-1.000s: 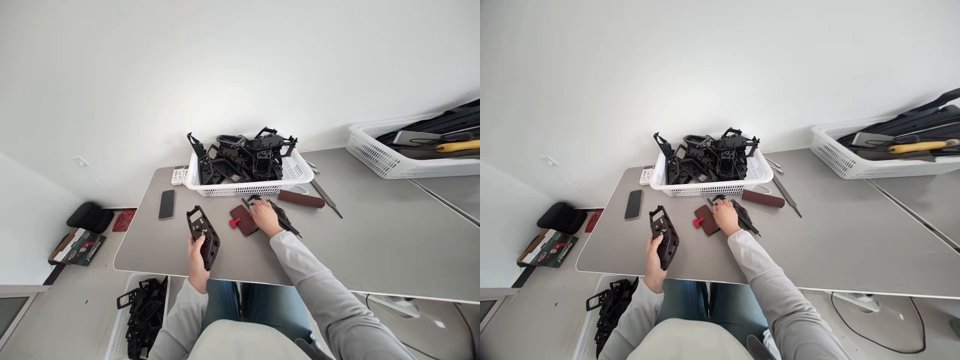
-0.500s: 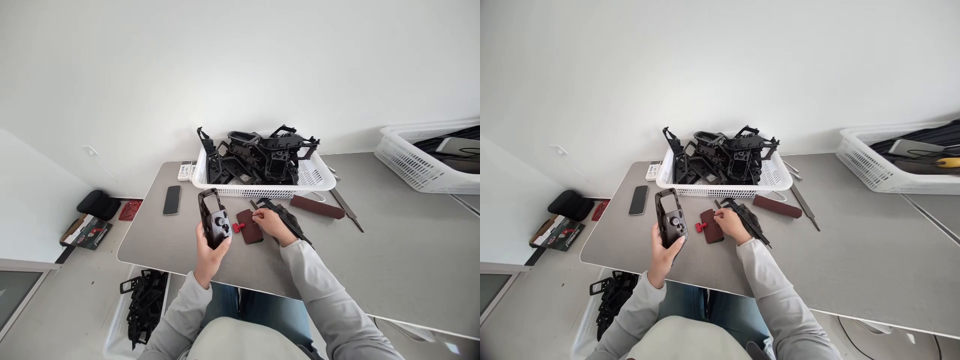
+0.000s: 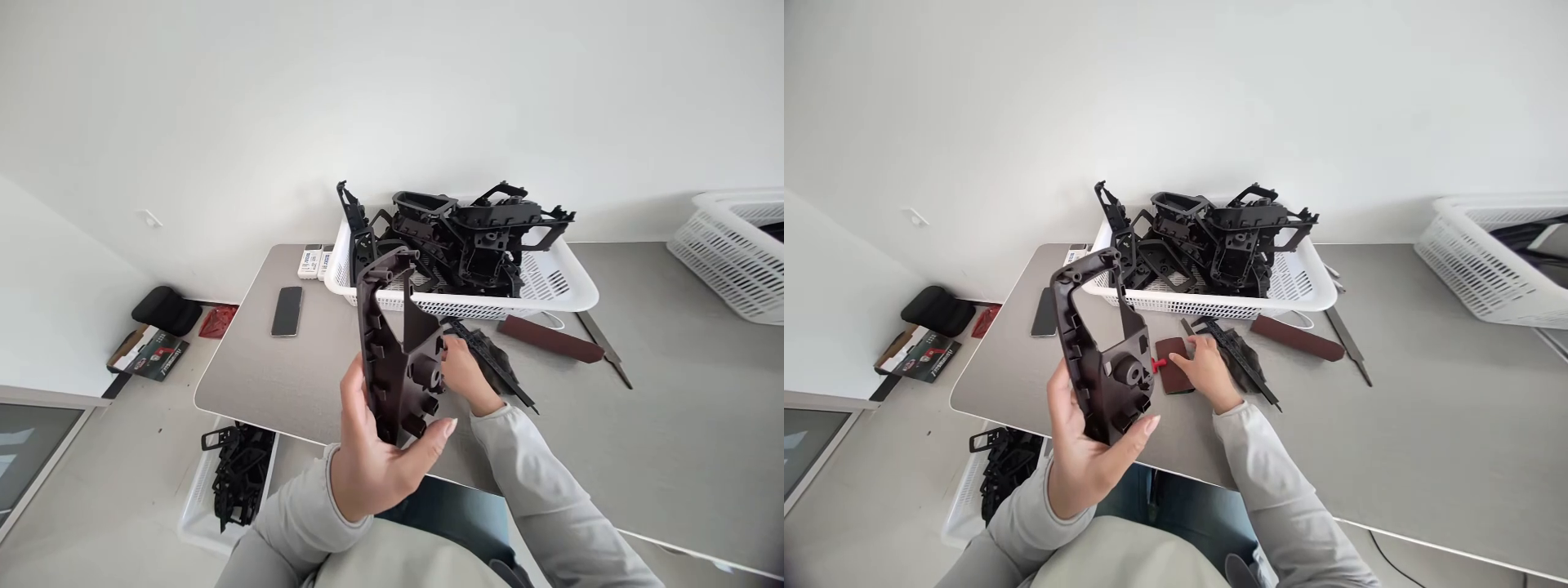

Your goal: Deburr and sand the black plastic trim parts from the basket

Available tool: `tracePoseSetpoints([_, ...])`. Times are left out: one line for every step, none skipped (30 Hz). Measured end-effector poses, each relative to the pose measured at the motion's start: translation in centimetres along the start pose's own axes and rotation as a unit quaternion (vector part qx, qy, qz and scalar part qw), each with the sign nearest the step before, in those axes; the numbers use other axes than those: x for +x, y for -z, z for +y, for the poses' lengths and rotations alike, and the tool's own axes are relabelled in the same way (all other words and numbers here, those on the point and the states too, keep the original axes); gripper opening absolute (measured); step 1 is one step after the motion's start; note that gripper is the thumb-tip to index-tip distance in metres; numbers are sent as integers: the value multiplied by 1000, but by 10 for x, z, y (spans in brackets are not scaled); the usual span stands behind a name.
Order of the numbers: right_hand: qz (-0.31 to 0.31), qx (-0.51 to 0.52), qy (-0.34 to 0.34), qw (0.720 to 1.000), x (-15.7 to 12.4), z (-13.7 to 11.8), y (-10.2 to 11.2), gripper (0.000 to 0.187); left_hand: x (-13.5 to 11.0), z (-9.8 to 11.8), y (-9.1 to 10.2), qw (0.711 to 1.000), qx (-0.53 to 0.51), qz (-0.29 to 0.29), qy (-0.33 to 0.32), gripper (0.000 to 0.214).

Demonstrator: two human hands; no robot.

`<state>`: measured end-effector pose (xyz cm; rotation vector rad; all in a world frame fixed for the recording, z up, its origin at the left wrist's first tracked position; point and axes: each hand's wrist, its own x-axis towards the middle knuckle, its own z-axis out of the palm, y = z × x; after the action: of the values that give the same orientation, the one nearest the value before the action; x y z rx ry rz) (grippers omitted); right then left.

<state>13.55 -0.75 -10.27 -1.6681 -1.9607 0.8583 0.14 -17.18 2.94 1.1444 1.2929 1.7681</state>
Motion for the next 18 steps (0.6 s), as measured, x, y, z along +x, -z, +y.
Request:
tracePoseSetpoints([0, 3, -7, 1000, 0, 1, -1, 36, 1, 0, -1, 1000, 4, -7, -7, 83])
tracePoseSetpoints([-7, 10, -17, 1000, 0, 2, -1, 35, 2, 0, -1, 1000, 7, -14, -16, 83])
tracePoseSetpoints([-17, 18, -26, 999, 0, 3, -1, 32, 4, -2, -2, 999, 7, -18, -25, 82])
tracePoseSetpoints([-28, 27, -32, 999, 0, 3, -1, 27, 7, -3, -2, 999, 4, -22, -33, 80])
tracePoseSetpoints([-41, 38, -34, 998, 0, 3, -1, 21, 9, -6, -2, 999, -1, -23, -35, 77])
tracePoseSetpoints([-54, 51, -34, 997, 0, 2, 0, 14, 12, -8, -2, 999, -11, -25, -33, 74])
tracePoseSetpoints([-66, 66, -32, 995, 1, 1, 1, 10, 15, -11, -1, 999, -24, -27, -22, 71])
tracePoseSetpoints([-76, 82, -27, 993, 1, 0, 3, 9, 17, -14, 0, 999, -40, -31, -4, 68])
tracePoseSetpoints([-83, 99, -21, 991, 1, 0, 6, 11, 20, -18, 2, 998, -58, -36, 16, 65])
tracePoseSetpoints([-85, 115, -16, 990, 1, -1, 10, 13, 23, -21, 3, 996, -73, -38, 38, 61])
tracePoseSetpoints([-82, 130, -12, 988, 2, -1, 14, 14, 25, -25, 6, 994, -84, -41, 50, 57])
tracePoseSetpoints([-75, 142, -9, 987, 2, -2, 20, 16, 28, -28, 8, 993, -93, -44, 63, 52])
tracePoseSetpoints([-65, 153, -6, 986, 1, -2, 26, 18, 31, -32, 10, 991, -104, -45, 71, 50])
tracePoseSetpoints([-53, 163, -5, 985, 0, -2, 32, 20, 34, -35, 12, 988, -120, -41, 85, 49])
tracePoseSetpoints([-42, 171, -4, 984, -1, -2, 39, 24, 37, -38, 13, 984, -142, -37, 104, 49])
tracePoseSetpoints([-31, 182, -2, 983, -3, -3, 46, 26, 39, -40, 14, 978, -164, -30, 122, 50])
tracePoseSetpoints([-22, 193, 1, 981, -6, -4, 53, 28, 42, -42, 14, 973, -182, -24, 139, 51])
tracePoseSetpoints([-13, 205, 4, 979, -9, -7, 59, 30, 45, -43, 14, 968, -198, -19, 155, 53])
